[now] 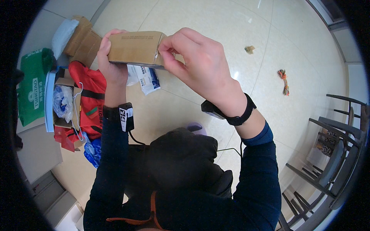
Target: The person unpacks a blue plastic bag and a cardboard box to retrieve a mop head and handle parts. They unwrap the components and connect the handle sections to the mop head, assembling the cleaning tool on the floor.
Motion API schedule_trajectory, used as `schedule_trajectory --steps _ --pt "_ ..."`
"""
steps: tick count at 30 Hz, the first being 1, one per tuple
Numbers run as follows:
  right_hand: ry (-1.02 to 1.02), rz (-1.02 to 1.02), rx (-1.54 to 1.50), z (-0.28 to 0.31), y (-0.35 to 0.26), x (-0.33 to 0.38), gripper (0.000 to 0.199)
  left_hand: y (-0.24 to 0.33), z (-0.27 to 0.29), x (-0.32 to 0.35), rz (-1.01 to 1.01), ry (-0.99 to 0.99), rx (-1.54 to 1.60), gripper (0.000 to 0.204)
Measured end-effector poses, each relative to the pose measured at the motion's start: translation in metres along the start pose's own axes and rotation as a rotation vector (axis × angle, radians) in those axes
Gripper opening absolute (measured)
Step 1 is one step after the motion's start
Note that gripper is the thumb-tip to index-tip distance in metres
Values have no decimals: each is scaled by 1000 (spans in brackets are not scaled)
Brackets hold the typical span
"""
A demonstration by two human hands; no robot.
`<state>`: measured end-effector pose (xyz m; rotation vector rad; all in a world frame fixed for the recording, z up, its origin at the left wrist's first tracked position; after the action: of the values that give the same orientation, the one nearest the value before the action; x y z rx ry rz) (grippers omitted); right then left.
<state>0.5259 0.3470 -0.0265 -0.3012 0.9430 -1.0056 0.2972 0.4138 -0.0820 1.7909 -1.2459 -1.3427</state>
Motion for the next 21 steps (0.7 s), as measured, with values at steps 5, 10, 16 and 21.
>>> schedule_trajectory --steps 5,10,16,21 --pt "153 -136 -272 -20 13 7 22 -1 -4 -3 -12 80 -37 47" --pt "202 -277 -562 -50 8 28 49 2 -4 -1 -56 138 13 44" --pt "406 -306 -565 -64 4 31 47 3 -8 7 -66 194 -14 44" --pt "361 -306 -549 -56 2 31 43 3 -9 12 -60 213 -16 45"
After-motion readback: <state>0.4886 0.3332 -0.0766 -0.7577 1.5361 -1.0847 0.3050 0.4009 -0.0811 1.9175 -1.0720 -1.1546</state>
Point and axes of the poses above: each hand's wrist, its own x-axis away from the middle knuckle, its own z-axis out of the back of the hand, y = z × x, the point moved 2 cm from there along -x, towards the middle knuckle, and after that the axes turned 8 degrees about -z, right-handed, at the moved point
